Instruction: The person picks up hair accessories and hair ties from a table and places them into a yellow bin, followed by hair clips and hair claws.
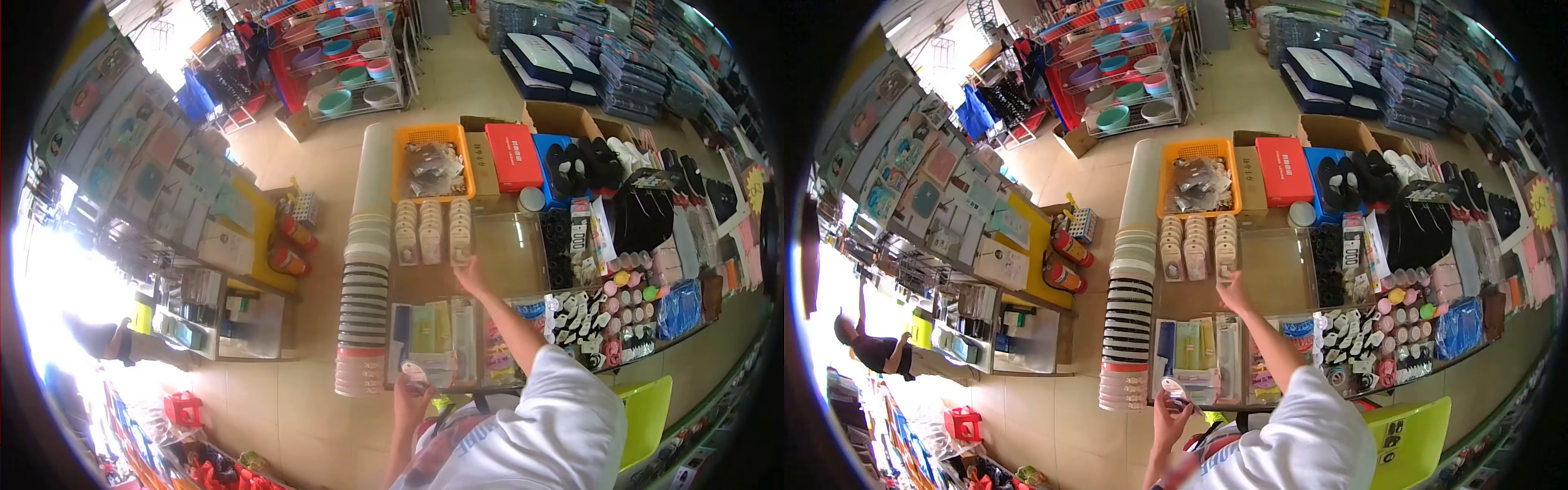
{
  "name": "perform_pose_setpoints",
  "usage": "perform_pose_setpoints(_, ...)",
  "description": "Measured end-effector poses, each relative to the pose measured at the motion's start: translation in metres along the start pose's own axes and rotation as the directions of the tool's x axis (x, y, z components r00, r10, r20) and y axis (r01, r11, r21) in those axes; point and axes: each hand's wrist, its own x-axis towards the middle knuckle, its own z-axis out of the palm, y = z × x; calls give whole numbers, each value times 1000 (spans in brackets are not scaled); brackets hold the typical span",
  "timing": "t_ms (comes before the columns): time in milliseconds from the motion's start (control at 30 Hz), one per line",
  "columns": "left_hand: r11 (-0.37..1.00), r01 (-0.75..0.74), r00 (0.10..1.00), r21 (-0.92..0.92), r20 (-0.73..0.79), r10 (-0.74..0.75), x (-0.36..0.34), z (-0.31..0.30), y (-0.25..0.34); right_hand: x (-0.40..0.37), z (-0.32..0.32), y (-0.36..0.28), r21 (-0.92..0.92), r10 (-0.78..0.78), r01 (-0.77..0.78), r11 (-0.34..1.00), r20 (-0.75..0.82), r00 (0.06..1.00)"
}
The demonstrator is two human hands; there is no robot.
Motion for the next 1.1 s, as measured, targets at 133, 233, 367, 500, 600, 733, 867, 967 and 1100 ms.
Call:
perform_pose_setpoints(133, 994, -107, 988, 17, 117, 105, 27, 6, 2, -120, -55, 23, 127, -64, 36, 991, 220, 974)
perform_pose_setpoints(233, 987, -160, 967, 20, 201, 153, 51, 12, 16, -197, -91, 57, 38, -91, 87, 996, 148, 985)
perform_pose_setpoints(367, 986, -167, 937, -4, 310, 160, 97, 51, 34, -264, -133, 106, 136, 197, -213, 968, 125, 972)
perform_pose_setpoints(500, 974, -219, 892, -62, 393, 226, 159, 118, 120, -296, -164, 124, 157, 162, -161, 974, 2, 987)
perform_pose_setpoints(600, 891, -420, 871, 170, 351, 343, 232, 201, 126, -309, -182, 106, 251, 270, -238, 938, -103, 957)
perform_pose_setpoints(733, 905, -269, 959, 330, 178, 220, 308, 298, 164, -317, -197, 108, 312, 216, -146, 939, -203, 955)
perform_pose_setpoints(867, 848, -153, 985, 507, 145, 91, 372, 361, 162, -319, -219, 113, 236, 276, -224, 946, -221, 935)
perform_pose_setpoints(967, 779, -156, 987, 607, 131, 96, 401, 381, 144, -313, -237, 111, 204, 359, -318, 926, -217, 908)
perform_pose_setpoints(1100, 750, -110, 993, 652, 108, 51, 410, 387, 147, -301, -259, 103, 187, 385, -347, 919, -237, 892)
